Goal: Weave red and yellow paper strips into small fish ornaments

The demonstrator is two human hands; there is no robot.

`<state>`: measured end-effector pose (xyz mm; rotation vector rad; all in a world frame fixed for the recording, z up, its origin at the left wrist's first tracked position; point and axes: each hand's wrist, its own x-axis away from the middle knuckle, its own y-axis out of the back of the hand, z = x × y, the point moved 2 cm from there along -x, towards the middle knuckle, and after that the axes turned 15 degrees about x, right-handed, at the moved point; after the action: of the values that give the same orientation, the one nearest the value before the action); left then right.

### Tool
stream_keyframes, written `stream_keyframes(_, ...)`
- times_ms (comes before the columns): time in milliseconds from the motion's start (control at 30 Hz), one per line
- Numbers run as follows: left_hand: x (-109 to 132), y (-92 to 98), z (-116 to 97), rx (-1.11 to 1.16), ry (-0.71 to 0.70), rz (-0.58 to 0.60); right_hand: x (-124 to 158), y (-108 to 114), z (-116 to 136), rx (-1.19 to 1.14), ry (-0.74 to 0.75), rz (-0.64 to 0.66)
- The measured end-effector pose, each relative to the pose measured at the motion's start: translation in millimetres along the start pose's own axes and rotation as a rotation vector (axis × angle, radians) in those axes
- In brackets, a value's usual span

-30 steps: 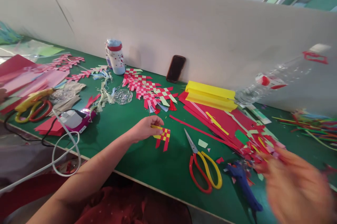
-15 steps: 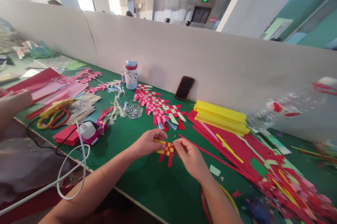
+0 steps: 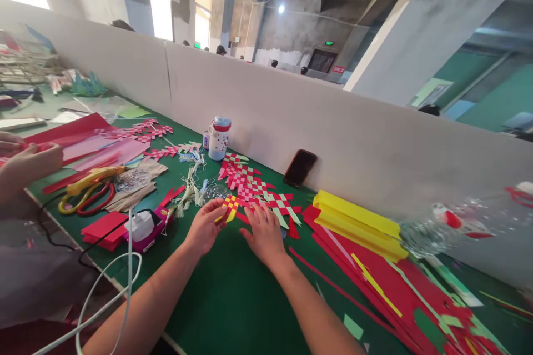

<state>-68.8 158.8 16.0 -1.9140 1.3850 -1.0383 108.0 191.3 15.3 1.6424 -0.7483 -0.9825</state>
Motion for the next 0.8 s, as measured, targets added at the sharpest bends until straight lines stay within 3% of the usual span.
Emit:
stream_keyframes(133, 0.4, -1.7, -0.2, 0.023, 0.02, -0.004, -13.1, -12.0, -0.5, 0.08, 0.003, 0.03)
stream_keyframes(467, 3.3, -4.5, 6.8, -0.131, 0.035, 0.057, -23.0, -20.6, -34.3, 0.149, -0.047, 0.114)
stream_keyframes(667, 4.0, -4.5, 8.3, -0.501, -0.031, 0.149, -22.1, -12.6, -57.5, 0.117, -0.116, 0.075)
stream_keyframes(800, 2.6, 0.6, -3.3, -0.85, -0.217, 0.145, -11.2, 2.0, -71.1, 0.06, -0.128, 0.025)
